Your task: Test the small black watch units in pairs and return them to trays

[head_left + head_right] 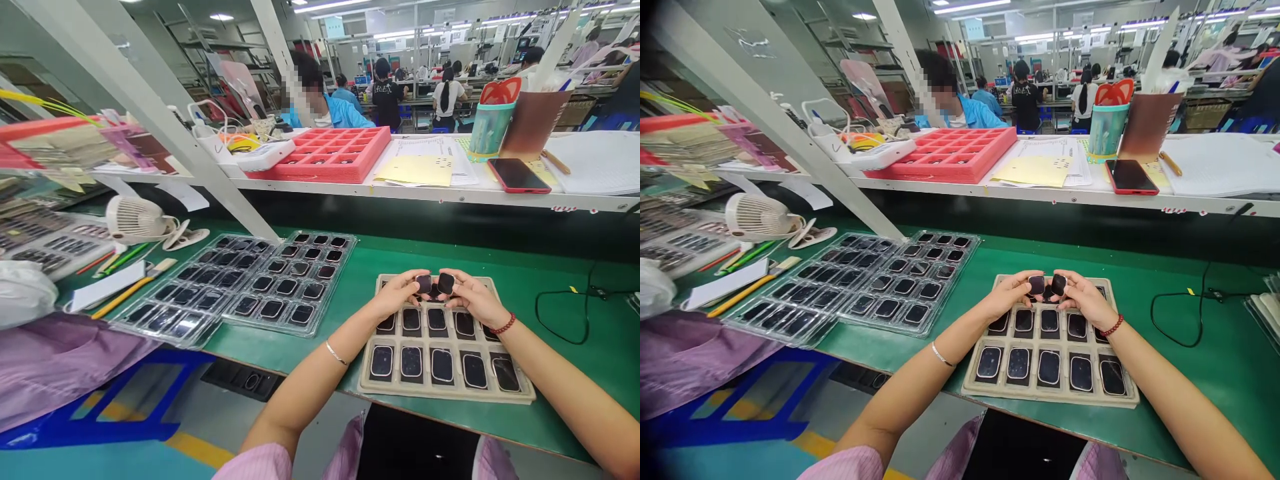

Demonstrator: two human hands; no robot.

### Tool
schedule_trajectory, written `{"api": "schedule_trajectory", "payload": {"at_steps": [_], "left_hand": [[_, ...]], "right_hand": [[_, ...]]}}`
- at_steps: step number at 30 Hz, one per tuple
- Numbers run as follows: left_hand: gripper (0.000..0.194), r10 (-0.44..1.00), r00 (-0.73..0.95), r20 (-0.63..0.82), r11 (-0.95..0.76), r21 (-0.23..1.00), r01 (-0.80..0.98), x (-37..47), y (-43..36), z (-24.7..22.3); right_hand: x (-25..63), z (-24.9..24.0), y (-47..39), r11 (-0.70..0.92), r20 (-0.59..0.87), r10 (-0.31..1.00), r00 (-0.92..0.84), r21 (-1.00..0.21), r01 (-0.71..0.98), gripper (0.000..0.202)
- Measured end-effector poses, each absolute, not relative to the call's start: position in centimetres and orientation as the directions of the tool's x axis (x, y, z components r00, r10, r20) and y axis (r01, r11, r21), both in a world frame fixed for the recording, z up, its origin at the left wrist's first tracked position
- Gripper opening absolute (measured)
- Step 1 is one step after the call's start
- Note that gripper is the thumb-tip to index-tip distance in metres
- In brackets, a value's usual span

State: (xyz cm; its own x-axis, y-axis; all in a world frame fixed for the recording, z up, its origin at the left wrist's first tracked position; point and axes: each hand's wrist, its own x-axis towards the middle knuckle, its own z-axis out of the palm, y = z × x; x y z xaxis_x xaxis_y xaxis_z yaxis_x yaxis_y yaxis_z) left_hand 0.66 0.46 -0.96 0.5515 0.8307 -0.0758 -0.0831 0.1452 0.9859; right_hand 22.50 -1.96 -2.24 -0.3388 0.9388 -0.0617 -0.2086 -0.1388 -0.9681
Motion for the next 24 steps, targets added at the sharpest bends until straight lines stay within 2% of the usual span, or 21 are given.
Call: {"api": "schedule_trajectory", "payload": {"at_steps": [4,13,20,24], "left_hand": [[0.045,0.834,0.548,-0.068,0.100,0.995,-0.029,0.99,0.39,-1.23],[0.042,0.829,0.550,-0.100,0.112,0.994,0.011,1.09,0.32,-1.77],[0.039,0.845,0.528,-0.090,0.075,0.996,0.049,0.92,0.32,-1.81],[0.031,0.854,0.512,-0.091,0.072,0.996,0.057,1.02,0.35,-1.80]], "right_hand": [[22.25,-2.19,-1.96,-0.121,-0.055,0.947,-0.317,-0.974,-0.191,0.038],[21.65,-1.81,-2.54,-0.020,-0.002,0.951,-0.308,-0.998,-0.057,0.032],[21.94,-1.96,-2.43,-0.066,-0.029,0.944,-0.328,-0.992,-0.104,0.026],[21.67,-2.30,-2.36,-0.035,-0.024,0.957,-0.290,-0.999,-0.032,0.022]]}}
